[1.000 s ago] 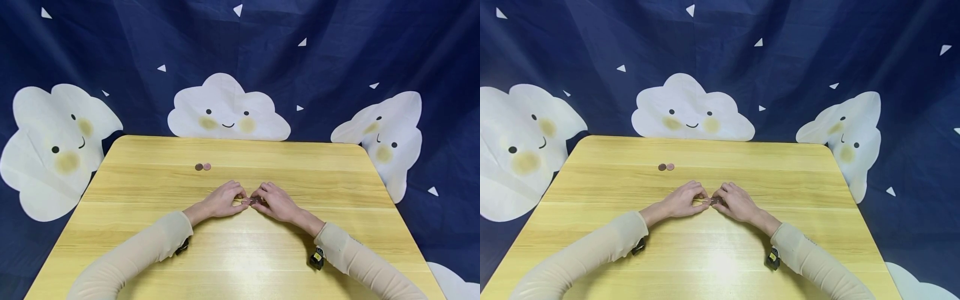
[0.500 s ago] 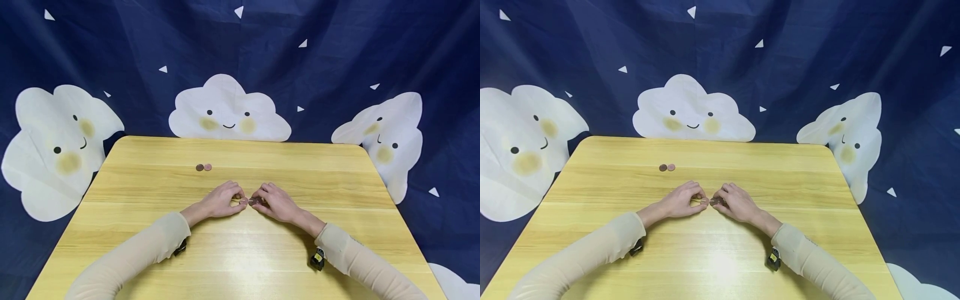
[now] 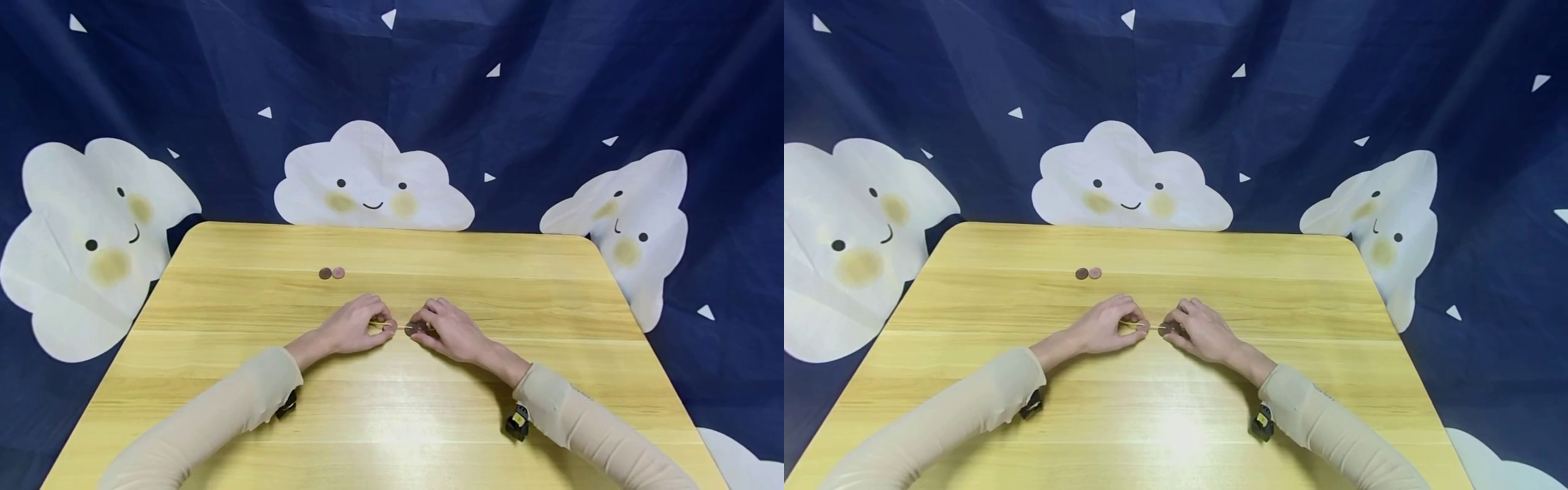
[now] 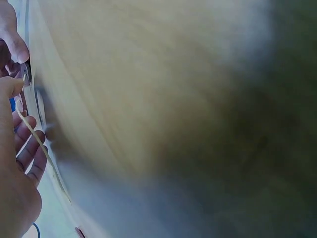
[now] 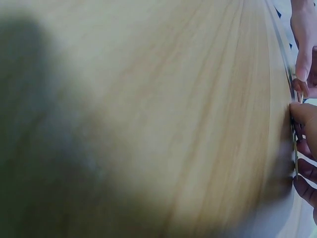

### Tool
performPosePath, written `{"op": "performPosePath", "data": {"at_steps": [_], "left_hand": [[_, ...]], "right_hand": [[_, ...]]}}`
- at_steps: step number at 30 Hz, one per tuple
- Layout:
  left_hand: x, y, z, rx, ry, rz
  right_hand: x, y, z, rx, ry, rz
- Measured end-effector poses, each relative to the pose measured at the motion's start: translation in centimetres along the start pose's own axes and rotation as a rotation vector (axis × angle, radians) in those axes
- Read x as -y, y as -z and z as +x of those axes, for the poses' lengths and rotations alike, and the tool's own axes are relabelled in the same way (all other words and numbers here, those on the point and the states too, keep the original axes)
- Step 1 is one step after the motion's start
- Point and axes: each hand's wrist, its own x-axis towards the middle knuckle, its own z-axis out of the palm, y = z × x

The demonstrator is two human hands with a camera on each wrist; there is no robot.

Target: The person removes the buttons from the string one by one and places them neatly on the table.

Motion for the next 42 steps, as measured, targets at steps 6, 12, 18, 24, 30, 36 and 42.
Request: {"op": "performPosePath", "data": {"at_steps": [6, 12, 18, 24, 30, 36, 42], "left_hand": [[0.3, 0.4, -0.4, -0.007, 0.010, -0.006], [0.5, 0.8, -0.7, -0.027, 0.012, 0.000], [0.9, 1.1, -0.9, -0.043, 0.022, 0.000], [1.0, 1.5, -1.2, -0.043, 0.039, -0.008], [1.4, 1.7, -1.4, -0.044, 0.041, -0.011], [1.9, 1.8, -1.9, -0.074, 0.034, -0.011], [2.4, 1.9, -2.3, -0.091, 0.022, -0.013]], "right_hand": [[0.0, 0.1, 0.0, 0.001, -0.001, -0.002], [0.1, 0.2, 0.1, 0.002, -0.001, -0.007], [0.1, 0.2, 0.1, 0.005, -0.004, -0.007], [0.0, 0.2, 0.1, 0.000, 0.001, -0.008], [0.1, 0.2, 0.1, -0.002, 0.004, -0.011], [0.2, 0.3, 0.1, 0.006, 0.001, -0.011], [0.2, 0.2, 0.0, 0.001, 0.003, -0.013]]}}
